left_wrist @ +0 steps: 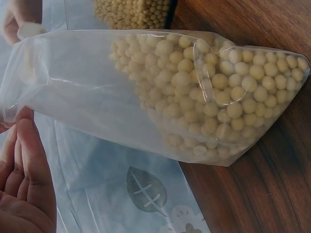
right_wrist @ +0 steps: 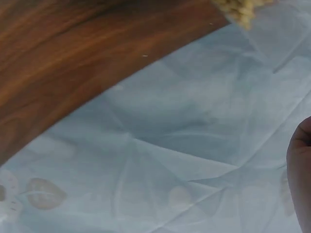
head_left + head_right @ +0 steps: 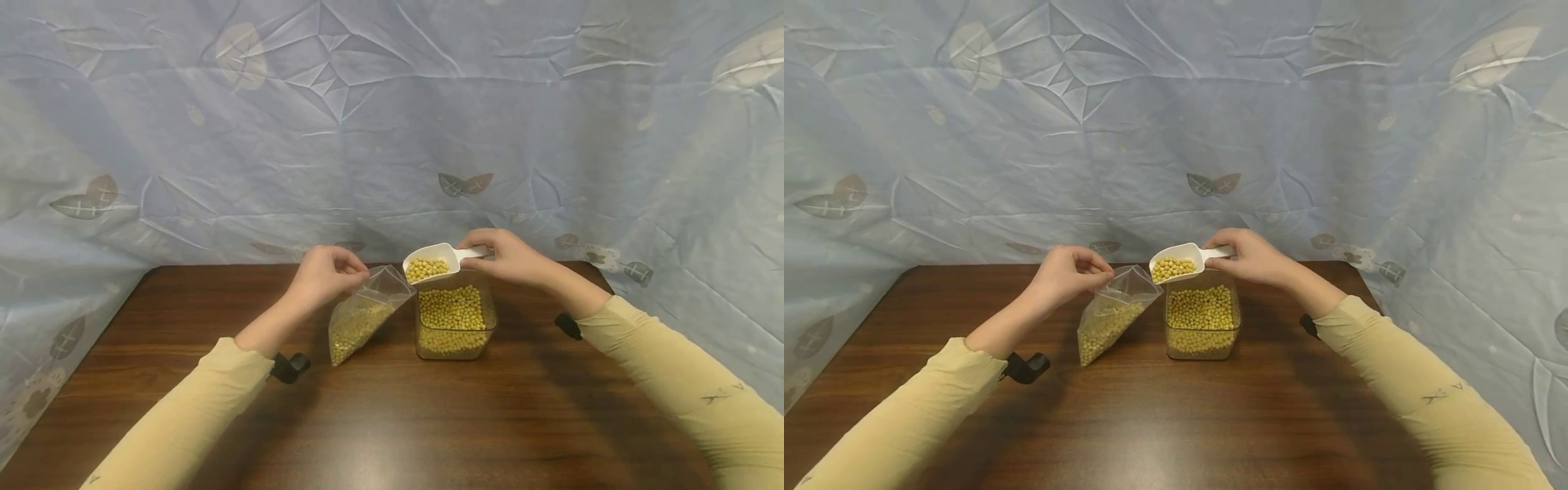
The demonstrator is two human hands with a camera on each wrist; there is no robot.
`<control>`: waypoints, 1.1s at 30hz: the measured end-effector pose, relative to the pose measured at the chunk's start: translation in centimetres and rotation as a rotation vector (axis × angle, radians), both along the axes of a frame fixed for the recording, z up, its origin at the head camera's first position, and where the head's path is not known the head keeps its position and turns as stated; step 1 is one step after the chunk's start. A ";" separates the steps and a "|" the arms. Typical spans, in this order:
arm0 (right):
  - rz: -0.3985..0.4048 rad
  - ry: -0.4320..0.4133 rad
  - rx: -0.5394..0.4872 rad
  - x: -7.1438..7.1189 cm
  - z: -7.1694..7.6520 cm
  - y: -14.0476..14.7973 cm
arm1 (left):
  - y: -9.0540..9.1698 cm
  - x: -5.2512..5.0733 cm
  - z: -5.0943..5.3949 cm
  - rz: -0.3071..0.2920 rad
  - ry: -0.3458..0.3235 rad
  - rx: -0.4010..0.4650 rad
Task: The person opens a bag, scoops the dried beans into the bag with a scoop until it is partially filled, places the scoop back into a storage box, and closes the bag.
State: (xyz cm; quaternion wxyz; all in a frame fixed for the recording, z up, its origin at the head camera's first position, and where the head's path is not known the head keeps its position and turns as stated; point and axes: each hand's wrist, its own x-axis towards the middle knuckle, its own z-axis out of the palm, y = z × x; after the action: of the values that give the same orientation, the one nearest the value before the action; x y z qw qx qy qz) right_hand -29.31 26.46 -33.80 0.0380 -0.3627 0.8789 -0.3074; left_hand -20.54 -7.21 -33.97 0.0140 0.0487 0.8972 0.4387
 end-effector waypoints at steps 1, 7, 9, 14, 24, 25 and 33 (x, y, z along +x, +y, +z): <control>0.009 0.008 0.002 -0.1 0.1 -0.5 | 0.0 0.0 0.0 0.001 0.000 0.000; 0.113 0.124 0.002 -0.3 0.6 -2.7 | -0.1 0.1 -0.1 -0.004 0.004 0.001; 0.133 0.170 0.005 -0.2 0.7 -3.2 | -0.1 0.2 0.0 -0.002 0.007 -0.001; 0.148 0.216 0.007 0.2 1.0 -3.8 | -0.4 0.2 0.0 -0.005 0.012 0.009; 0.237 0.434 0.014 0.7 0.9 -4.3 | -0.7 0.3 0.1 0.002 0.013 0.008; 0.254 0.476 0.005 0.7 0.9 -4.4 | -0.8 0.3 0.1 0.003 0.011 0.009; 0.322 0.685 -0.047 0.6 0.6 -4.6 | -1.3 0.3 0.2 0.006 0.025 0.005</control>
State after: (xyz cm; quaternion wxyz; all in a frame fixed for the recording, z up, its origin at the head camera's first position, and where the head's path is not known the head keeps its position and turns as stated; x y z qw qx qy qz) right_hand -28.70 21.86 -33.23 -0.2186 -0.5787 0.7652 -0.1783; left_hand -20.23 -8.51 -33.73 0.0014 0.0515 0.8964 0.4402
